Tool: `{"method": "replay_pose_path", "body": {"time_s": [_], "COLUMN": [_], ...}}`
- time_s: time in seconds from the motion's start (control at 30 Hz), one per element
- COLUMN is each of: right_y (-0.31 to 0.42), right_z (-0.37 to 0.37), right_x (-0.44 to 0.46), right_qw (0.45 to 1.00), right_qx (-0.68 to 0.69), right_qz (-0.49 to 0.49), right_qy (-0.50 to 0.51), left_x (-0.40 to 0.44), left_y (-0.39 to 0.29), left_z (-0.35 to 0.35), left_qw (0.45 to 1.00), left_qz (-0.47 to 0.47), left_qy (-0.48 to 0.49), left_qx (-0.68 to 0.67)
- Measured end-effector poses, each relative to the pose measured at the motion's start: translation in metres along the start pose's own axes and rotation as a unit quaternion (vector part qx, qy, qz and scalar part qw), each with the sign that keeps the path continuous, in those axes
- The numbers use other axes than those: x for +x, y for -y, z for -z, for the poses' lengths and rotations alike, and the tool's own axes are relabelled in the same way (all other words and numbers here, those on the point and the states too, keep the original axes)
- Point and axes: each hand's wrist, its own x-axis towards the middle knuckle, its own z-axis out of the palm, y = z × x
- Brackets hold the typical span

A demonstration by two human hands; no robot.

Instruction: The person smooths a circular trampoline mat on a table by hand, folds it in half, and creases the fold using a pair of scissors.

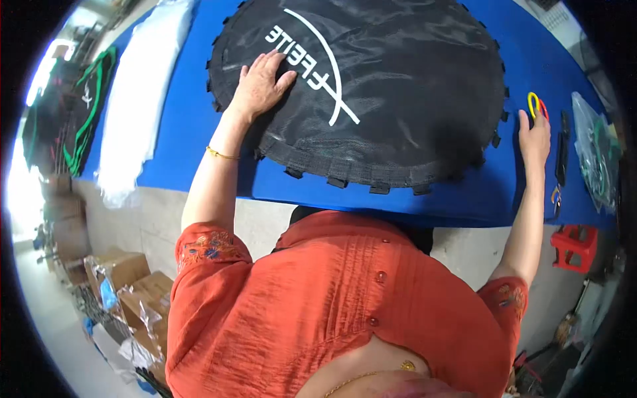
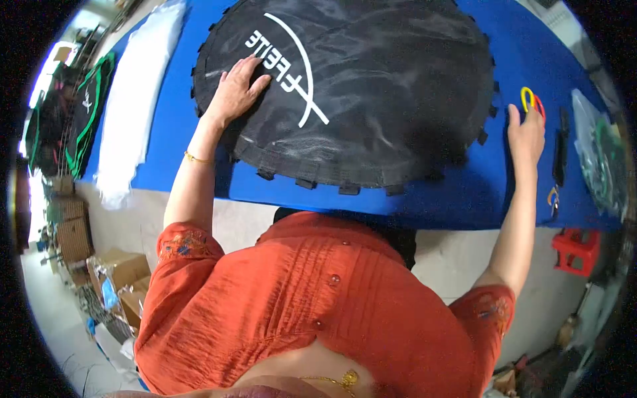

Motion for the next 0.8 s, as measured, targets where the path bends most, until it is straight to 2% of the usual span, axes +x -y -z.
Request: {"method": "replay_pose_path", "body": {"time_s": [0.07,0.13,0.2,0.27,0.33,0.4,0.47,0.53,0.6,0.63,0.67,0.7,0.73,0.77,0.8], "right_y": [0.07,0.128,0.173,0.19,0.194,0.199,0.19,0.179,0.177,0.187,0.199,0.228,0.259,0.282,0.299], "right_z": [0.034,0.05,0.058,0.046,0.029,-0.003,-0.023,-0.043,-0.06,-0.046,-0.042,-0.023,-0.002,0.003,0.007], "right_x": [-0.032,-0.078,-0.116,-0.126,-0.105,-0.068,-0.032,0.014,0.039,0.053,0.044,0.026,0.003,-0.021,-0.04], "right_qw": [0.976,0.929,0.912,0.894,0.9,0.93,0.937,0.944,0.96,0.962,0.961,0.943,0.912,0.882,0.85], "right_qx": [0.158,0.203,0.202,0.165,0.155,0.087,0.024,-0.083,-0.181,-0.132,0.01,0.148,0.254,0.314,0.324], "right_qz": [0.15,0.308,0.347,0.387,0.382,0.342,0.339,0.316,0.213,0.22,0.275,0.294,0.303,0.332,0.412], "right_qy": [-0.02,0.015,0.089,0.152,0.144,0.105,0.077,0.04,0.009,0.092,0.021,0.054,0.111,0.11,0.045], "left_x": [-0.01,-0.024,-0.042,-0.057,-0.064,-0.078,-0.088,-0.098,-0.11,-0.116,-0.121,-0.123,-0.124,-0.122,-0.12], "left_y": [0.006,0.01,0.018,0.028,0.026,0.014,-0.011,-0.055,-0.092,-0.103,-0.111,-0.115,-0.113,-0.105,-0.098], "left_z": [0.001,0.011,0.016,0.018,0.021,0.02,0.02,0.034,0.041,0.041,0.04,0.041,0.037,0.034,0.031], "left_qw": [1.0,0.998,0.993,0.994,0.994,0.993,0.99,0.996,0.999,0.997,0.992,0.983,0.981,0.978,0.975], "left_qz": [0.004,0.043,0.085,0.076,0.082,0.087,0.081,0.065,0.01,-0.026,-0.059,-0.063,-0.064,-0.067,-0.07], "left_qy": [-0.027,-0.029,-0.034,-0.042,-0.042,-0.047,-0.066,-0.042,-0.033,-0.036,-0.037,-0.036,-0.06,-0.085,-0.112], "left_qx": [0.004,0.047,0.077,0.067,0.06,0.071,0.092,0.052,-0.014,-0.06,-0.109,-0.169,-0.173,-0.177,-0.178]}}
